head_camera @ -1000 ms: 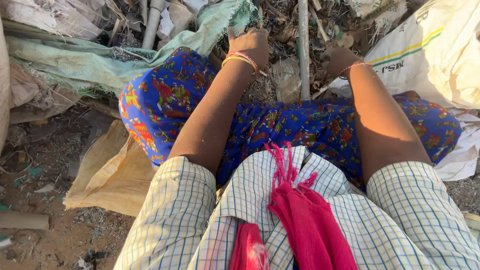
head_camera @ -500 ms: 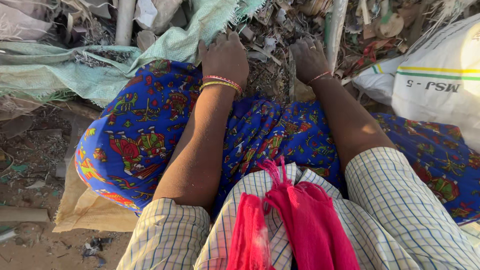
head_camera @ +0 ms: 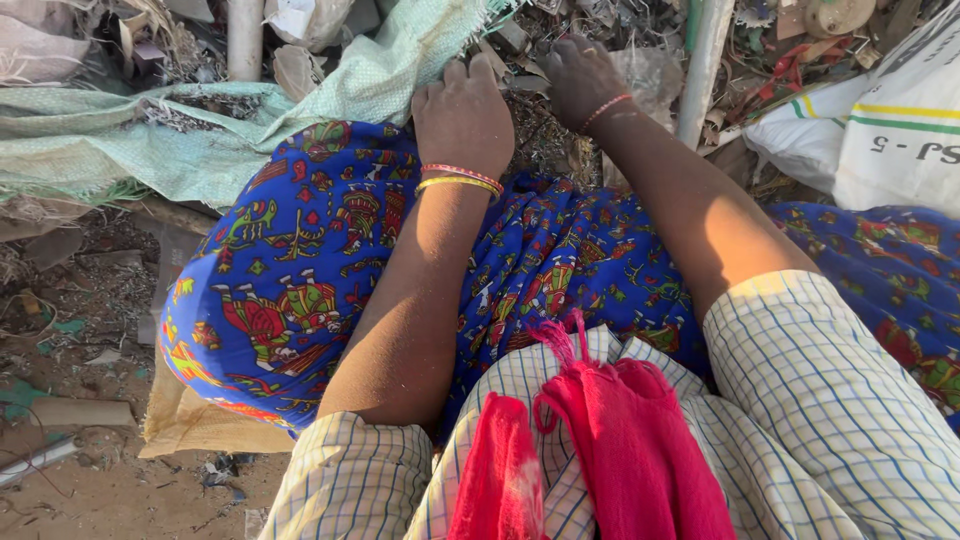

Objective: The person sits in a pile of waste and sorts through various items, placing plastic pieces, tubes, and a small white bottle into a white bag by hand.

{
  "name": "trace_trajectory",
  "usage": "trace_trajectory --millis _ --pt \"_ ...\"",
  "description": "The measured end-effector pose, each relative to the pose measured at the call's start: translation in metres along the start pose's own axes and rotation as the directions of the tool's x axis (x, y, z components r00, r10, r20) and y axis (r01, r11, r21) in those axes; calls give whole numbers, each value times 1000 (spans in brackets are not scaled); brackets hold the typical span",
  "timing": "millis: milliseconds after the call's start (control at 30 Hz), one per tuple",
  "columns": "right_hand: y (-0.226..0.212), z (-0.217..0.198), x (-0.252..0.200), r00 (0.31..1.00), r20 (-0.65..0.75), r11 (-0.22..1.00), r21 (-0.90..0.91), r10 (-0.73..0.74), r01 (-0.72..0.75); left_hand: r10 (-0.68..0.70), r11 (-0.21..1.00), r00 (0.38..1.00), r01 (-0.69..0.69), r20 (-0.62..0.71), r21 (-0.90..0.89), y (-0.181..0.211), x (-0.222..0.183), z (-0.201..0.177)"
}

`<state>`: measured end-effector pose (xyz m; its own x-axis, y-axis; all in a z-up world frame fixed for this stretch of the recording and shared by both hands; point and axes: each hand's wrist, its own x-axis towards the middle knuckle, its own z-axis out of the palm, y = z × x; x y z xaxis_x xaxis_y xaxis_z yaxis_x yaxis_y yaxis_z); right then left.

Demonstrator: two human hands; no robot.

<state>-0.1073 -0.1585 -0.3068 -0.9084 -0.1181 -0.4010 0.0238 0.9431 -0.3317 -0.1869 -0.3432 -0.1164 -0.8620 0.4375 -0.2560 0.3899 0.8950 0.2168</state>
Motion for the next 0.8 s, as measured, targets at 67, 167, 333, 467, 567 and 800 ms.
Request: trace_trajectory --millis 67,167,333,467,567,800 --pt "-17 4 22 1000 -22 956 294 11 -4 -22 1000 1000 22 14 7 4 -5 -2" --pt "-32 33 58 987 8 927 342 160 -153 -43 999 998 42 50 15 9 -8 -6" --pt "-43 104 92 919 -252 911 360 302 -201 -37 999 989 35 140 16 7 -8 -9" --pt "-34 114 83 931 -73 852 433 357 -293 -41 999 989 37 143 34 7 -8 -6" --pt "-30 94 84 950 -178 912 372 255 -174 -40 999 987 37 158 20 5 -5 -6" --pt "-25 46 69 978 -81 880 456 192 -135 -60 998 973 64 222 -11 6 -2 -4"
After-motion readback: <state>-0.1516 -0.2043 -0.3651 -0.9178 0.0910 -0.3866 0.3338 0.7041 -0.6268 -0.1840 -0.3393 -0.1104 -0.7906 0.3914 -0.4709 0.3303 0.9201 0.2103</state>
